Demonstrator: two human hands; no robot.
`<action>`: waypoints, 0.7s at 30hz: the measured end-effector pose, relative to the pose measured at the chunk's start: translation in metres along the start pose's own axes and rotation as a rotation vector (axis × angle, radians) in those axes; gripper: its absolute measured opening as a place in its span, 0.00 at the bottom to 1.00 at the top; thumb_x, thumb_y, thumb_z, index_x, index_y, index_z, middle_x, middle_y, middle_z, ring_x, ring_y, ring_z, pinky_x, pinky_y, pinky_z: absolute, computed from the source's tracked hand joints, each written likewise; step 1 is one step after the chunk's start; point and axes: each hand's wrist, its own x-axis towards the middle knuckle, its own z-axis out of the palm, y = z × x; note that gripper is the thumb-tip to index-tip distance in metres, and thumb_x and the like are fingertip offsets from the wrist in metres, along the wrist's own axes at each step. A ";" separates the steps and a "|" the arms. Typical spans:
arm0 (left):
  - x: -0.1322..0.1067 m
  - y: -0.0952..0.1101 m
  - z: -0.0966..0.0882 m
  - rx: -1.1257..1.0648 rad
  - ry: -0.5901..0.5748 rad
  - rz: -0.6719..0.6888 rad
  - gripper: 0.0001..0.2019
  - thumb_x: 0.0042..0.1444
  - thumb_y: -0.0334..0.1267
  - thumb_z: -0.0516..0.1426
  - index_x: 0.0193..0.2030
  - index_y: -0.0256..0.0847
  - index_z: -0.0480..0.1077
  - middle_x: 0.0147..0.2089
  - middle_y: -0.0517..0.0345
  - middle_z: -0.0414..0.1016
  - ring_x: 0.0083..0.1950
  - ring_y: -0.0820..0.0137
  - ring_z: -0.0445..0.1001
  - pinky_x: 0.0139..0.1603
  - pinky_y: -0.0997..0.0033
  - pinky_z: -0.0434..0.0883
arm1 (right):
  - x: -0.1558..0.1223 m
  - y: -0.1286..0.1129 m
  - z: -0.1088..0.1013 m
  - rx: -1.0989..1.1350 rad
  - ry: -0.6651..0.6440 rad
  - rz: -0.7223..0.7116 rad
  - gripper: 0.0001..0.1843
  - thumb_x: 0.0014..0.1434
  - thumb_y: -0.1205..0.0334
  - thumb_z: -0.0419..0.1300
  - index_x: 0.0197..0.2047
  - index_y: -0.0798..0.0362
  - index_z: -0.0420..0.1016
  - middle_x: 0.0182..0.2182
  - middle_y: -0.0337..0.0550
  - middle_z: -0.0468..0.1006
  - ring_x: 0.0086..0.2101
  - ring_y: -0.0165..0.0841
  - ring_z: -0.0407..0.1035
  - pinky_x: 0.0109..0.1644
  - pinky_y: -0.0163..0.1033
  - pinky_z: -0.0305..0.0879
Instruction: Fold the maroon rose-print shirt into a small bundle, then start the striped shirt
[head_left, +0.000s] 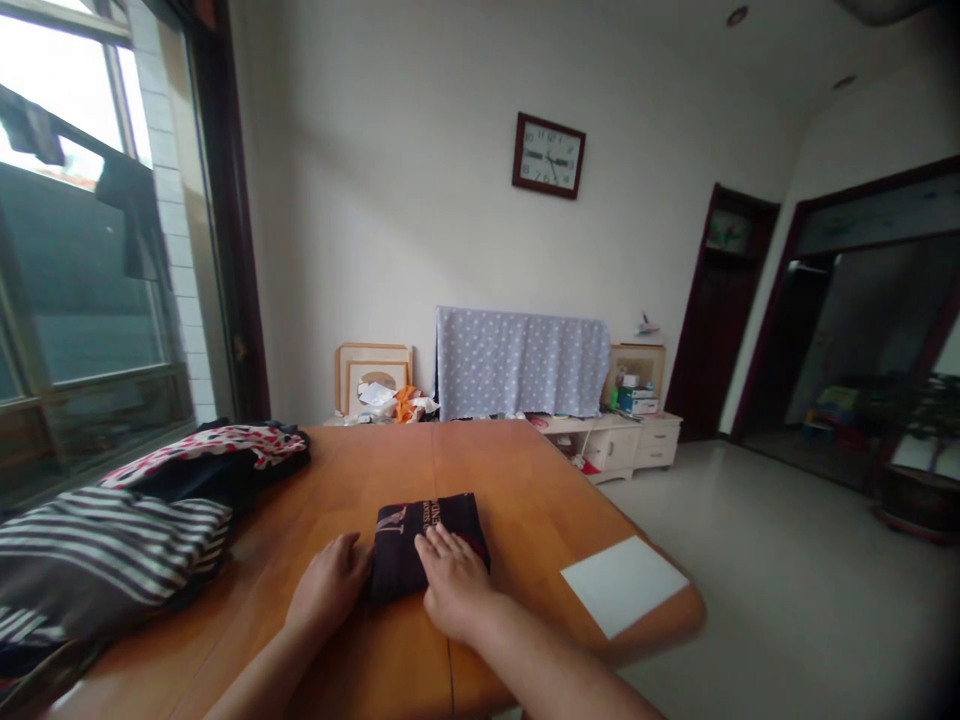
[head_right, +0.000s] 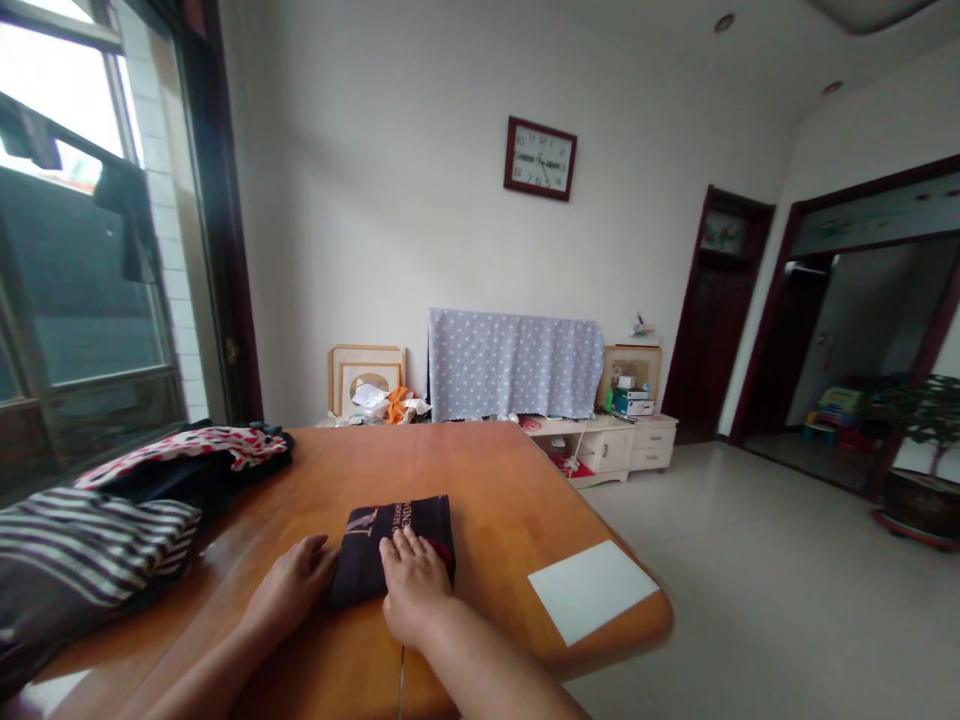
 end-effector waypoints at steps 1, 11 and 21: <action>0.001 -0.001 0.000 0.000 -0.005 -0.002 0.29 0.65 0.54 0.47 0.60 0.32 0.69 0.57 0.39 0.77 0.59 0.54 0.75 0.59 0.59 0.69 | 0.004 0.001 0.003 -0.024 -0.010 0.013 0.40 0.60 0.62 0.55 0.74 0.59 0.53 0.72 0.55 0.54 0.71 0.43 0.46 0.74 0.50 0.46; 0.035 0.028 0.010 -0.072 0.014 -0.013 0.27 0.63 0.54 0.48 0.60 0.39 0.70 0.62 0.44 0.75 0.63 0.55 0.73 0.64 0.57 0.66 | 0.028 0.063 0.002 -0.197 -0.015 0.236 0.30 0.68 0.72 0.44 0.71 0.59 0.60 0.69 0.58 0.59 0.69 0.40 0.53 0.70 0.48 0.54; 0.055 0.051 0.048 -0.036 0.007 0.102 0.23 0.63 0.51 0.47 0.55 0.42 0.73 0.57 0.46 0.79 0.60 0.54 0.75 0.63 0.53 0.67 | 0.053 0.198 -0.022 -0.242 -0.020 0.545 0.34 0.64 0.76 0.42 0.71 0.53 0.61 0.71 0.51 0.58 0.71 0.37 0.49 0.72 0.49 0.48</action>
